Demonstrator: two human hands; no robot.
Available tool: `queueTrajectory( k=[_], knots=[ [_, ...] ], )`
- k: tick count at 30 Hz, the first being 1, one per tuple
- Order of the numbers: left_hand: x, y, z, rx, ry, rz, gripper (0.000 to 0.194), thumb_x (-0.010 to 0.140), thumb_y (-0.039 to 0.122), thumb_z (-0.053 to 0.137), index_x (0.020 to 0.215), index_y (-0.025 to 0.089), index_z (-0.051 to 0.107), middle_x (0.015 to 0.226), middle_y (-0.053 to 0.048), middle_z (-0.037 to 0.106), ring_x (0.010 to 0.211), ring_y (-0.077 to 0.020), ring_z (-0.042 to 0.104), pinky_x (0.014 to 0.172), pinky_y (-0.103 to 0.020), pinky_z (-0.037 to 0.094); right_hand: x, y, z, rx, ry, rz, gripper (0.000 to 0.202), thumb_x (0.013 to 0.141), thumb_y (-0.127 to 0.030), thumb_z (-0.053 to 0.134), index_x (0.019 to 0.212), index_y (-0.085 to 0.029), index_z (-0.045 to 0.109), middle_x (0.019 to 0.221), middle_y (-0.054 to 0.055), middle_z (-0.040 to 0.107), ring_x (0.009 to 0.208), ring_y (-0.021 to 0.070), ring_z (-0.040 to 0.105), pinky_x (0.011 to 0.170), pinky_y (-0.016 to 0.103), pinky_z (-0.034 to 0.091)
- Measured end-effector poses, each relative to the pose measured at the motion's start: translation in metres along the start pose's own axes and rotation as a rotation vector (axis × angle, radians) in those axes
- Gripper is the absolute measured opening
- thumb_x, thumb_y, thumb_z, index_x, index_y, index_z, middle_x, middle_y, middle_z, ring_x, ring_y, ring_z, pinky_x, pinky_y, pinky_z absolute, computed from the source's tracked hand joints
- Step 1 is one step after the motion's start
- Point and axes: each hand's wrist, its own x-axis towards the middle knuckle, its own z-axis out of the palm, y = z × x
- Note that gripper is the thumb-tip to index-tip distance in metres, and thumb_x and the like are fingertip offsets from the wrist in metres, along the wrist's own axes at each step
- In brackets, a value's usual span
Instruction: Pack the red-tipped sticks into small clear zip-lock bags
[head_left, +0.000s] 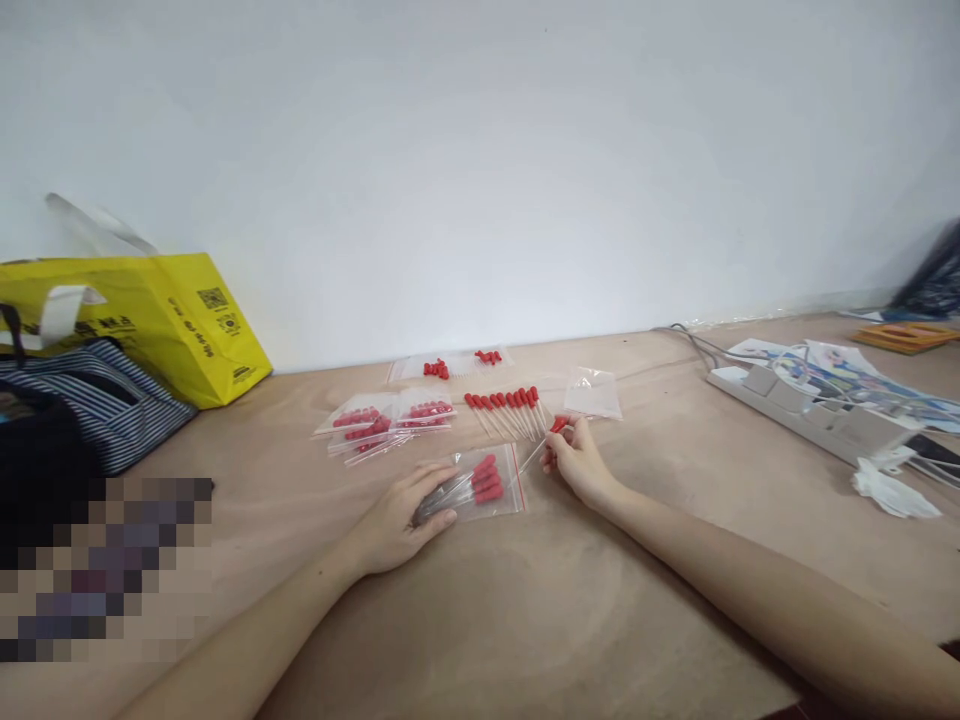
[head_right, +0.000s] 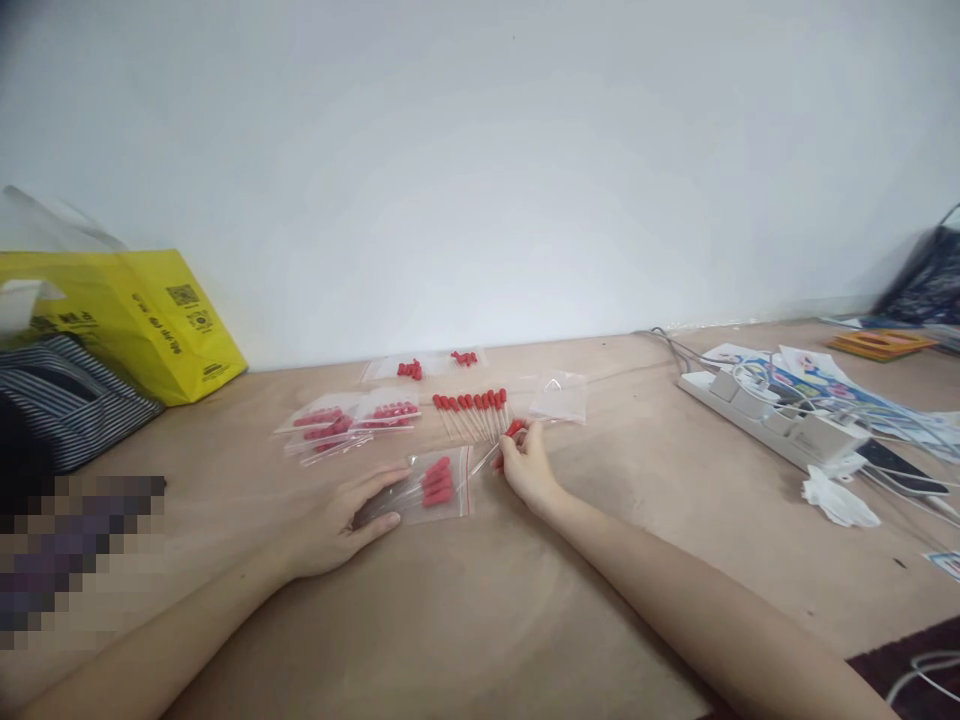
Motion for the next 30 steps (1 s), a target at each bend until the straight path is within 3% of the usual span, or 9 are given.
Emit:
queueTrajectory(
  k=[8, 17, 23, 30],
  knots=[
    [0.002, 0.005, 0.001, 0.018, -0.001, -0.015, 0.044, 0.083, 0.035, 0.047, 0.124, 0.024, 0.04, 0.13, -0.005, 0.044, 0.118, -0.0231, 0.04, 0.098, -0.04, 0.034, -0.019, -0.005, 0.002, 0.043, -0.099, 0.098, 0.034, 0.06, -0.029, 0.056, 0.082, -0.022, 0.032, 0.061, -0.009, 0.046, 0.046, 0.0067, 0.05, 0.044, 0.021, 0.042],
    [0.004, 0.008, -0.002, 0.016, -0.023, -0.023, 0.044, 0.083, 0.033, 0.046, 0.125, 0.024, 0.039, 0.131, -0.004, 0.042, 0.119, -0.0225, 0.039, 0.099, -0.04, 0.032, -0.023, -0.013, -0.003, 0.117, -0.149, 0.244, 0.032, 0.057, -0.022, 0.062, 0.073, -0.021, 0.034, 0.06, -0.004, 0.057, 0.041, 0.0056, 0.047, 0.037, 0.018, 0.035],
    [0.003, 0.006, 0.0, 0.011, 0.0, -0.005, 0.045, 0.082, 0.033, 0.047, 0.126, 0.026, 0.039, 0.131, -0.004, 0.042, 0.118, -0.0233, 0.04, 0.099, -0.041, 0.033, -0.027, -0.011, -0.003, 0.028, -0.277, 0.19, 0.036, 0.052, -0.03, 0.072, 0.069, -0.019, 0.042, 0.056, -0.006, 0.055, 0.038, 0.0054, 0.047, 0.037, 0.019, 0.038],
    [0.004, 0.005, -0.001, 0.024, -0.003, -0.005, 0.044, 0.082, 0.033, 0.047, 0.125, 0.026, 0.039, 0.129, -0.004, 0.044, 0.118, -0.0234, 0.04, 0.098, -0.04, 0.033, -0.024, -0.011, -0.007, -0.183, -0.409, 0.187, 0.033, 0.053, -0.037, 0.073, 0.07, -0.015, 0.055, 0.052, -0.005, 0.055, 0.03, 0.0026, 0.039, 0.03, 0.017, 0.03]
  ],
)
